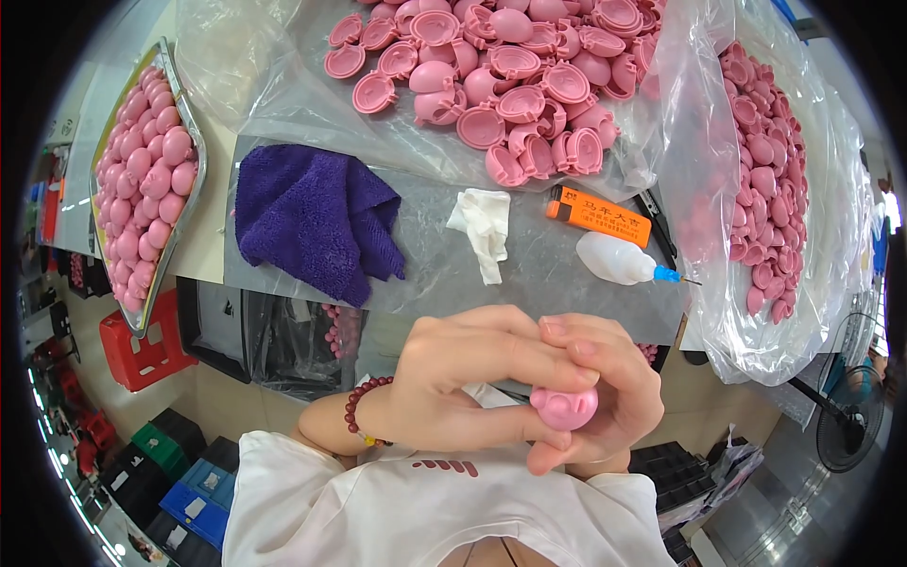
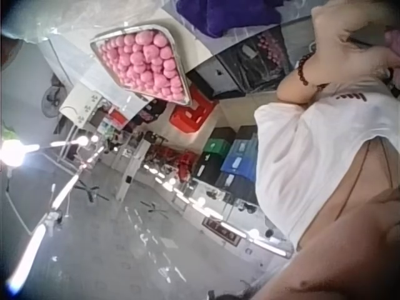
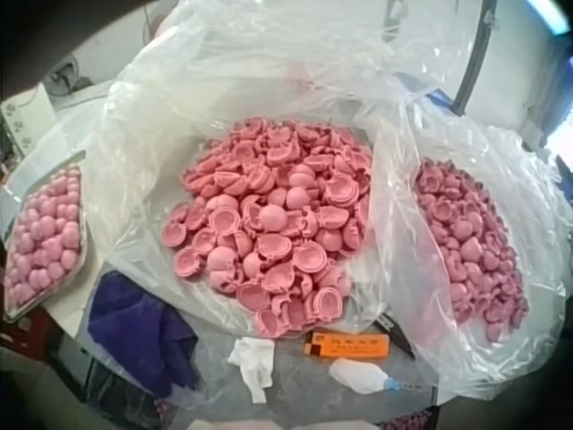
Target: Apply glue to pink plastic toy components and press them together to assemble them.
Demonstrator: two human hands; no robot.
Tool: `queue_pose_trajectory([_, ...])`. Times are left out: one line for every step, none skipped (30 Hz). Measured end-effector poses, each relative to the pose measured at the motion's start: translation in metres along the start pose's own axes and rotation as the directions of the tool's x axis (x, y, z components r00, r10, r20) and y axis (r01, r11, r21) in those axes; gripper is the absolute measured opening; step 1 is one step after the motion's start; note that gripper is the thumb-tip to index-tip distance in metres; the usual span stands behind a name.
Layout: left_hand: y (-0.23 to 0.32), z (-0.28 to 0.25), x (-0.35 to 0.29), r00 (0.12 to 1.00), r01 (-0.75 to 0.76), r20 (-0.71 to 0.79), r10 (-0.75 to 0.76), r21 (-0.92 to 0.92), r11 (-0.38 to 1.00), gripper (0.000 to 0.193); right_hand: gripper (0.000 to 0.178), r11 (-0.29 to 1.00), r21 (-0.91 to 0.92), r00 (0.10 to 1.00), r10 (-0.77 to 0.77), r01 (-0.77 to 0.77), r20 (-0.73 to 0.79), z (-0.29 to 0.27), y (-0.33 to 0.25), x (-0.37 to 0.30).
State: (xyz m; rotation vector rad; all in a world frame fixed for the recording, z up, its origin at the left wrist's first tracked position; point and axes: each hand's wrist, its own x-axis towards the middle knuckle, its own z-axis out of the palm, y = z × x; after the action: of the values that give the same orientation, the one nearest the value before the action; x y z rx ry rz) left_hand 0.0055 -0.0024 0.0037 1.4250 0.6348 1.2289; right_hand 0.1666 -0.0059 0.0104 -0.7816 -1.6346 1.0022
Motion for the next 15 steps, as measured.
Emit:
queue_pose_trajectory([0.000,0.001,-0.001,1.000,-0.001,0.002,0.001,0.000,1.000,0.038,0.066,1.000,-0.019,1.000,0.018,-0.018,-0.009,-0.001,-0.001,0.000])
queue_pose_trajectory([-0.001,0.003,-0.003,0.987,0.160,0.033,-0.158,-0.318,0.935,0.038,0.066,1.000,-0.021,1.000,0.016,-0.017,-0.011,0.000,-0.002,0.000])
queue_pose_trajectory([-0.002,0.005,-0.004,0.949,0.303,0.113,-0.295,-0.593,0.746,0.039,0.060,0.998,-0.039,0.995,-0.049,0.046,-0.085,0.002,-0.001,0.000])
queue_pose_trajectory([-0.004,0.006,-0.005,0.949,0.303,0.113,-0.295,-0.592,0.747,0.039,0.055,0.993,-0.058,0.981,-0.114,0.106,-0.155,0.005,-0.001,0.001])
queue_pose_trajectory([-0.005,0.008,-0.006,0.912,0.390,0.221,-0.344,-0.726,0.567,0.039,0.051,0.983,-0.082,0.958,-0.179,0.164,-0.223,0.007,-0.001,0.001])
queue_pose_trajectory([-0.006,0.010,-0.007,0.868,0.464,0.337,-0.364,-0.812,0.353,0.039,0.051,0.983,-0.082,0.958,-0.180,0.165,-0.224,0.001,-0.001,0.001])
queue_pose_trajectory([-0.006,0.010,-0.012,0.822,0.540,0.394,-0.411,-0.769,0.343,0.038,0.046,0.928,-0.238,0.955,-0.296,0.285,-0.008,-0.008,0.001,0.001])
queue_pose_trajectory([-0.008,0.010,-0.013,0.822,0.540,0.392,-0.413,-0.769,0.343,0.038,0.042,0.833,-0.356,0.904,-0.364,0.423,0.222,-0.014,0.000,0.002])
queue_pose_trajectory([-0.010,0.009,-0.014,0.810,0.571,0.447,-0.379,-0.748,0.338,0.041,0.034,0.826,-0.409,0.918,-0.309,0.389,0.249,-0.016,-0.008,0.003])
queue_pose_trajectory([-0.011,0.009,-0.014,0.794,0.603,0.504,-0.339,-0.725,0.332,0.045,0.034,0.826,-0.411,0.919,-0.307,0.387,0.247,-0.014,-0.010,0.003])
queue_pose_trajectory([-0.011,0.011,-0.014,0.793,0.604,0.506,-0.339,-0.725,0.331,0.045,0.029,0.872,-0.386,0.953,-0.268,0.302,0.141,-0.011,-0.011,0.002])
queue_pose_trajectory([-0.011,0.014,-0.015,0.807,0.585,0.473,-0.354,-0.724,0.366,0.048,0.024,0.911,-0.349,0.975,-0.220,0.219,0.036,-0.009,-0.012,0.002])
queue_pose_trajectory([-0.011,0.017,-0.014,0.819,0.567,0.444,-0.363,-0.720,0.400,0.051,0.024,0.909,-0.355,0.975,-0.220,0.217,0.034,-0.010,-0.013,0.003])
queue_pose_trajectory([-0.010,0.017,-0.012,0.818,0.570,0.449,-0.360,-0.719,0.398,0.051,0.025,0.920,-0.340,0.980,-0.191,0.196,0.047,-0.012,-0.013,0.005])
queue_pose_trajectory([-0.008,0.016,-0.010,0.823,0.565,0.453,-0.342,-0.711,0.418,0.051,0.026,0.930,-0.325,0.985,-0.163,0.174,0.061,-0.013,-0.014,0.006])
